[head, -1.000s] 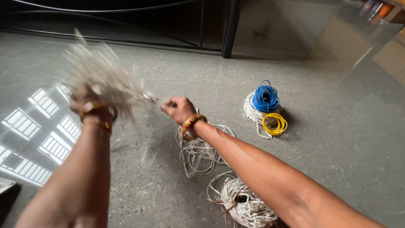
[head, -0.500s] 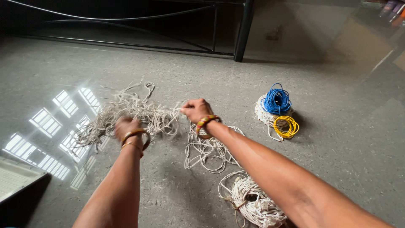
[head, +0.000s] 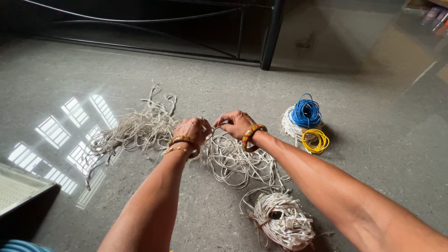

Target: The person untangles a yellow cable and coils it into a neat bundle. They then untangle a white cable, separating it from a larger pile and coiling it into a separate bundle on the floor.

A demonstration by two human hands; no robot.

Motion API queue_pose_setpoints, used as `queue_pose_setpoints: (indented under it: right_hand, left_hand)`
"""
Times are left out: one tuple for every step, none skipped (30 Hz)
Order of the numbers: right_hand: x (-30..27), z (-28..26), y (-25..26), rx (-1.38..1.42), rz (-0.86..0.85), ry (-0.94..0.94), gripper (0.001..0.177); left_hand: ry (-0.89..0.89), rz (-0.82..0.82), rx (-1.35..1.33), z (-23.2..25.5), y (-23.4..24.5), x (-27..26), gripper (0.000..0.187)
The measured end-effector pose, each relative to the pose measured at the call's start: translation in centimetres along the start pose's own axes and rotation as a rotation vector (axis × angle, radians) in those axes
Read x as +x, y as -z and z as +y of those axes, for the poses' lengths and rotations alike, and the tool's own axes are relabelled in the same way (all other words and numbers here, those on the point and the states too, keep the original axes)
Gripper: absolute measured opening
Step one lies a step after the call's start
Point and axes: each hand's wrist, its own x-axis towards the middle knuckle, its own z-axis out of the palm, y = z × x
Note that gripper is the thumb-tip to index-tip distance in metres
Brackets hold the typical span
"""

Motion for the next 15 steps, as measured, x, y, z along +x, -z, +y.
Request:
queue_pose_setpoints:
  right_hand:
    - [-0.2, -0.5, 0.3, -0.034, -0.022, -0.065, 0.022]
    - [-0.3, -1.0, 0.4, -0.068, -0.043, -0.131, 0.022]
    - [-0.3, -1.4, 0.5, -0.101, -0.065, -0.196, 0.023]
    - [-0.2, -1.7, 0.6, 0.075, -0.039, -0.164, 0.031]
    - [-0.1, -2.0, 0.6, 0.249, -0.014, -0.131, 0.04]
    - [-0.1, -2.3, 0.8, 0.423, 0.01, -0.097, 0.051]
    - [-0.2, -2.6, 1.1, 0.547, -0.003, -0.15, 0.053]
    - [-0.3, -3.0, 1.4, 0.672, -0.02, -0.201, 0.055]
    - [-0.3, -3.6, 1.7, 0.796, -0.039, -0.251, 0.057]
    - [-0.3, -4.1, 1.9, 0.919, -0.057, -0.232, 0.055]
    - [-0.2, -4.6, 2.1, 1.042, -0.077, -0.214, 0.052]
    - [-0.2, -4.8, 2.3, 1.162, -0.096, -0.195, 0.05]
    - [-0.1, -4.9, 2.2, 1.152, -0.152, -0.202, 0.047]
    - [0.0, -4.7, 2.0, 1.14, -0.208, -0.209, 0.044]
    - [0.3, -4.3, 1.7, 1.128, -0.264, -0.217, 0.042]
  left_hand:
    - [0.018, 0.011, 0.013, 0.1, 0.5, -0.3, 0.018]
    - [0.035, 0.021, 0.027, 0.0, 0.9, -0.6, 0.019]
    - [0.053, 0.032, 0.041, -0.2, 1.0, -0.8, 0.021]
    - [0.065, 0.021, -0.125, -0.6, 1.3, -0.7, 0.023]
    - [0.076, 0.009, -0.291, -1.3, 1.5, -0.5, 0.026]
    - [0.087, -0.001, -0.458, -1.9, 1.6, -0.3, 0.029]
    - [0.111, -0.011, -0.55, -2.4, 1.4, -0.1, 0.029]
    - [0.136, -0.02, -0.641, -2.9, 1.2, 0.1, 0.029]
    - [0.16, -0.028, -0.732, -3.4, 1.2, 0.2, 0.03]
    - [0.12, -0.032, -0.811, -4.1, 1.1, 0.3, 0.029]
    - [0.079, -0.036, -0.888, -4.7, 1.0, 0.3, 0.028]
    - [0.036, -0.04, -0.968, -5.1, 0.8, 0.5, 0.028]
    - [0.094, -0.011, -0.99, -5.4, 0.6, 0.9, 0.026]
    - [0.151, 0.02, -1.013, -5.5, 0.4, 1.4, 0.025]
    - [0.209, 0.05, -1.035, -5.6, 0.4, 1.9, 0.024]
